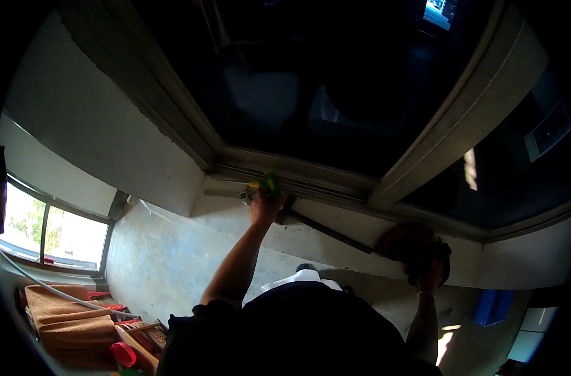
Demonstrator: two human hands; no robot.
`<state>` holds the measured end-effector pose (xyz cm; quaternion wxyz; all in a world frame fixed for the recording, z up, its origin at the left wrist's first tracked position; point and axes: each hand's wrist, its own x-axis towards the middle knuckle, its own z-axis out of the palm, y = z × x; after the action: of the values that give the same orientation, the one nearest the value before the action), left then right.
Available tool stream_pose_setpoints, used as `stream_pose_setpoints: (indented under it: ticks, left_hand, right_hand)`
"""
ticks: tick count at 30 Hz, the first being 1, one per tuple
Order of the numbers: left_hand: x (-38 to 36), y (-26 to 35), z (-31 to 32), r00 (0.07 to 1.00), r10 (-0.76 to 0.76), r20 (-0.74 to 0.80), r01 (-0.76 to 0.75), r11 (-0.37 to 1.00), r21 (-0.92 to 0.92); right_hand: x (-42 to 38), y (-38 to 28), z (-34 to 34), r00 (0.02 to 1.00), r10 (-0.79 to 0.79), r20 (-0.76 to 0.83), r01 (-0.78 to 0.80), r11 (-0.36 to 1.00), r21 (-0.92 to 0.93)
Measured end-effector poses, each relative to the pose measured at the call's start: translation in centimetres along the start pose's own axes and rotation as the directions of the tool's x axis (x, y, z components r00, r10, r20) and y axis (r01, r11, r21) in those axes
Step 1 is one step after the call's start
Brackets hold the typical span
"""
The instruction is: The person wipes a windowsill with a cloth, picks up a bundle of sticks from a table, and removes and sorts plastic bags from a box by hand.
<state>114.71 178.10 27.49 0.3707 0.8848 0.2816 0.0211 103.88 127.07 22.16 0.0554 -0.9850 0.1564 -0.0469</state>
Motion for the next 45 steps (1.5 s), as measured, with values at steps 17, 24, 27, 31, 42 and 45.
stream_pose_setpoints:
  ticks: [17,24,27,31,42,45]
  left_hand:
    - [-5.5,-1.1,1.9,0.549,0.810,0.206,-0.829,0.496,0.258]
    - [-4.7,-0.3,5.7,0.481,0.786,0.389,-0.876,0.414,0.247]
    - [-3.4,0.4,5.6,0.460,0.736,0.496,-0.888,0.397,0.234]
    - [-2.6,1.8,4.6,0.348,0.816,0.461,-0.934,0.343,0.098]
    - [-7.1,6.5,3.3,0.361,0.835,0.416,-0.785,0.513,-0.348]
    - [-8.3,5.4,1.5,0.335,0.795,0.506,-0.821,0.510,-0.257]
  right_hand:
    - [0.1,-2.3,-2.0,0.986,0.110,0.124,-0.111,0.994,0.001]
    - [0.1,-1.4,-0.8,0.994,0.090,0.062,-0.089,0.996,-0.018]
    - [0.0,-1.0,-0.4,0.997,0.077,0.024,-0.076,0.997,-0.028]
    - [0.0,-0.6,-0.4,1.000,0.021,0.008,-0.021,1.000,-0.005]
    - [0.2,-1.4,-1.7,0.987,0.085,0.135,-0.086,0.996,-0.002]
    - [0.1,-1.4,-1.4,0.994,0.068,0.083,-0.068,0.998,0.003]
